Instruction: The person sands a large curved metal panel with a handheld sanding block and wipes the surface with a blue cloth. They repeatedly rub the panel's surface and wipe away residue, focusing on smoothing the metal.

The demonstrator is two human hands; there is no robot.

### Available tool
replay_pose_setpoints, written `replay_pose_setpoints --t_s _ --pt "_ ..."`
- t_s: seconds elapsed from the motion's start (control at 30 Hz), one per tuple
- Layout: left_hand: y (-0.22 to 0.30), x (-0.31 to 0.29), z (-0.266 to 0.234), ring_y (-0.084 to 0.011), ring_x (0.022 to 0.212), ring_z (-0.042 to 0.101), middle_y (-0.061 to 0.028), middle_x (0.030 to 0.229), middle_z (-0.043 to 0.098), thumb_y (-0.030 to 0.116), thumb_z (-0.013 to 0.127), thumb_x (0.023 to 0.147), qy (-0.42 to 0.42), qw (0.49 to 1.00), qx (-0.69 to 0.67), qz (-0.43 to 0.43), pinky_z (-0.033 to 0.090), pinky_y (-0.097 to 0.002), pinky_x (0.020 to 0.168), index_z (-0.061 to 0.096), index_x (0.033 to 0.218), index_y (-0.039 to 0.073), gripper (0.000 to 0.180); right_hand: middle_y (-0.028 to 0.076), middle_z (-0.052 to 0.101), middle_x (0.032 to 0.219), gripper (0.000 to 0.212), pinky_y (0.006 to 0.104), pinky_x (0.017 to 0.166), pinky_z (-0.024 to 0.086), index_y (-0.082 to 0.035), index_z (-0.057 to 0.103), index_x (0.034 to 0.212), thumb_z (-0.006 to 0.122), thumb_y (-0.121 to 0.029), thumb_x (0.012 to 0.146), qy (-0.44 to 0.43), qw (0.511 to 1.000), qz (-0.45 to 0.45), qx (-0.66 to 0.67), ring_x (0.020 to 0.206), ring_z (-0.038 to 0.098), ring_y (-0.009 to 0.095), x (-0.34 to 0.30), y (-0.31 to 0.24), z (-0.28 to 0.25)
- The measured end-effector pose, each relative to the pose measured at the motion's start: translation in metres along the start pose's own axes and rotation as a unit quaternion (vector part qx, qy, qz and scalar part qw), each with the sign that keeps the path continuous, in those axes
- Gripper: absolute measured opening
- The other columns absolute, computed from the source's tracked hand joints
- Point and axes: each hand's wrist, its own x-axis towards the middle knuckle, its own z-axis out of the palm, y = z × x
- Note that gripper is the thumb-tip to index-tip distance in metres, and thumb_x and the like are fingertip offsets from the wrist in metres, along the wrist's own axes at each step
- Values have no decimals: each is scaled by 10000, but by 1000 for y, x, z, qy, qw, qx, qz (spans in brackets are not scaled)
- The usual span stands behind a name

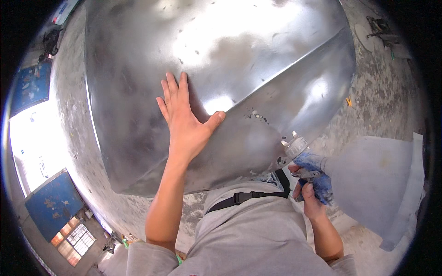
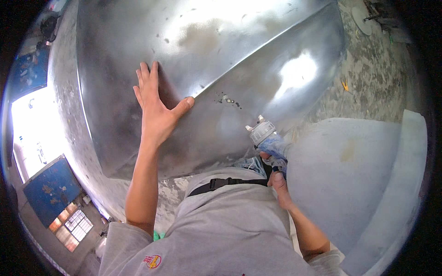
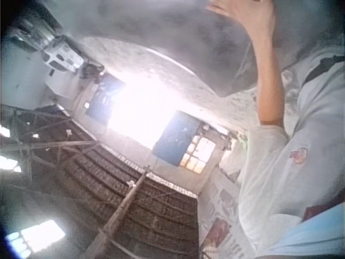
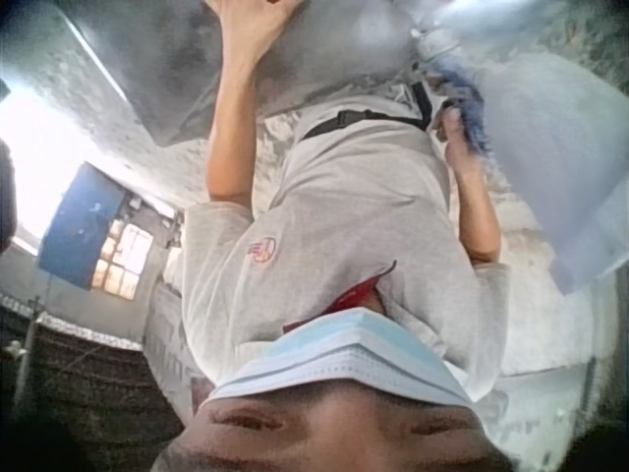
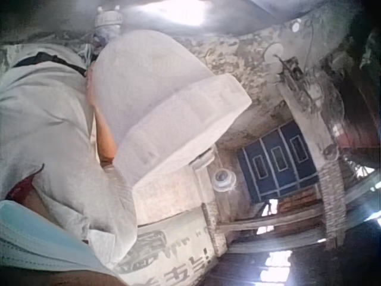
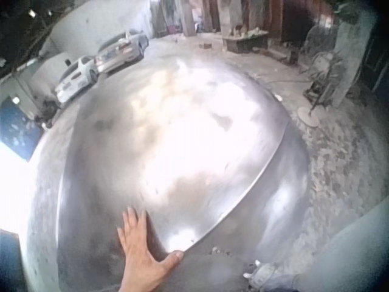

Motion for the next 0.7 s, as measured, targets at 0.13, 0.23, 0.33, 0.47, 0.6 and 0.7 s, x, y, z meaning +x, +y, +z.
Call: replay_pose_setpoints --t_s 0.13,0.23,0.33,0.47,0.6,0.7 --pt "8 0 11 -421 1641 54 -287 1744 143 556 875 736 24 999 23 -33 -7 -575 1302 256 1650 -31 1250 119 693 1265 595 267 581 481 -6 617 1357 631 -514 1048 -7 998 3 -56 670 579 126 -5 15 -11" --pt "9 -2 12 -414 1643 65 -307 1733 168 566 892 736 35 999 30 -23 -3 -555 1305 268 1642 -47 1259 115 696 1266 542 266 593 485 -12 626 1350 623 -470 1060 -18 996 -10 -86 670 575 124 -6 18 -18" --pt "5 -3 5 -410 1643 68 -320 1725 179 596 889 735 16 1000 12 -13 -3 -544 1306 274 1637 -56 1271 71 630 921 556 349 685 475 -49 616 968 477 -575 1082 -52 986 44 -152 721 573 181 -8 7 -20" --pt "12 0 7 -404 1645 59 -317 1729 169 600 885 738 26 998 28 -40 -5 -541 1308 250 1635 -78 1292 52 630 773 576 380 716 489 -64 664 865 495 -570 1083 -39 993 43 -99 733 585 199 -6 -11 -12" --pt "20 5 18 -406 1644 47 -335 1725 139 550 890 730 39 998 38 -42 -10 -543 1310 213 1623 -123 1308 59 666 820 470 357 696 506 -55 712 973 579 -496 1071 28 999 23 3 726 596 186 -5 -14 -3" --pt "16 7 17 -390 1648 51 -337 1728 133 575 884 734 24 999 22 -30 -5 -524 1314 213 1625 -121 1314 65 687 894 424 346 692 518 -49 711 1039 598 -456 1070 2 1000 25 -11 739 603 182 -7 -6 -11"
